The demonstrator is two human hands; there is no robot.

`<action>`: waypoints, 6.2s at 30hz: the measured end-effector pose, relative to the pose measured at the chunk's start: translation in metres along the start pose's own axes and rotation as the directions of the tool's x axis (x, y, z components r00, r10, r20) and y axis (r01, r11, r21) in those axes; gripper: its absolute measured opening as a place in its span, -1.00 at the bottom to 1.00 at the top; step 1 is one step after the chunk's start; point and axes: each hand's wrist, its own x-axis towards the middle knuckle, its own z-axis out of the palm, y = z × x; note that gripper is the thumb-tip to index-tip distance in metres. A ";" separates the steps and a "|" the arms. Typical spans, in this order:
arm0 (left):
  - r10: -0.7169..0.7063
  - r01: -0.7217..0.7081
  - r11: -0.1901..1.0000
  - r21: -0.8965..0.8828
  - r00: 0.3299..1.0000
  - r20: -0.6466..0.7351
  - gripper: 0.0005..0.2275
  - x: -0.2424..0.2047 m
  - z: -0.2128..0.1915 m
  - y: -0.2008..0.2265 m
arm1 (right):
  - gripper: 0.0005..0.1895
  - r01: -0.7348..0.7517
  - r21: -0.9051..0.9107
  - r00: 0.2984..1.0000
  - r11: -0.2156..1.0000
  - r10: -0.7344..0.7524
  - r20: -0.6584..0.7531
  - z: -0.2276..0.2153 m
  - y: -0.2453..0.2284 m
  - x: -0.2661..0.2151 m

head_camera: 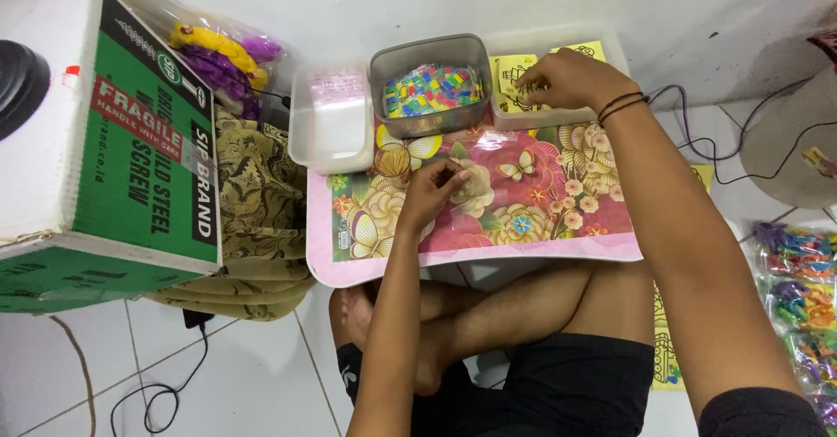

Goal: The person places a drawing into a plastic sleeve and adds small colorful stickers from a container by hand.

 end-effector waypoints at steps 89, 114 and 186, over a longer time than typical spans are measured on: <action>0.129 -0.121 0.990 -0.070 0.985 0.117 -0.24 0.011 -0.004 -0.028 | -0.58 0.524 0.851 0.845 -0.028 0.144 -0.516 0.136 0.002 -0.077; 0.106 -0.104 0.994 0.035 0.993 -0.049 -0.78 0.007 0.002 -0.020 | -0.83 0.477 0.843 0.834 0.248 0.175 -0.524 0.164 0.023 -0.066; 0.064 -0.037 0.991 0.128 0.976 -0.210 -0.75 -0.049 -0.008 0.000 | -0.80 0.526 0.306 0.662 0.794 -0.156 -0.733 0.048 -0.081 -0.038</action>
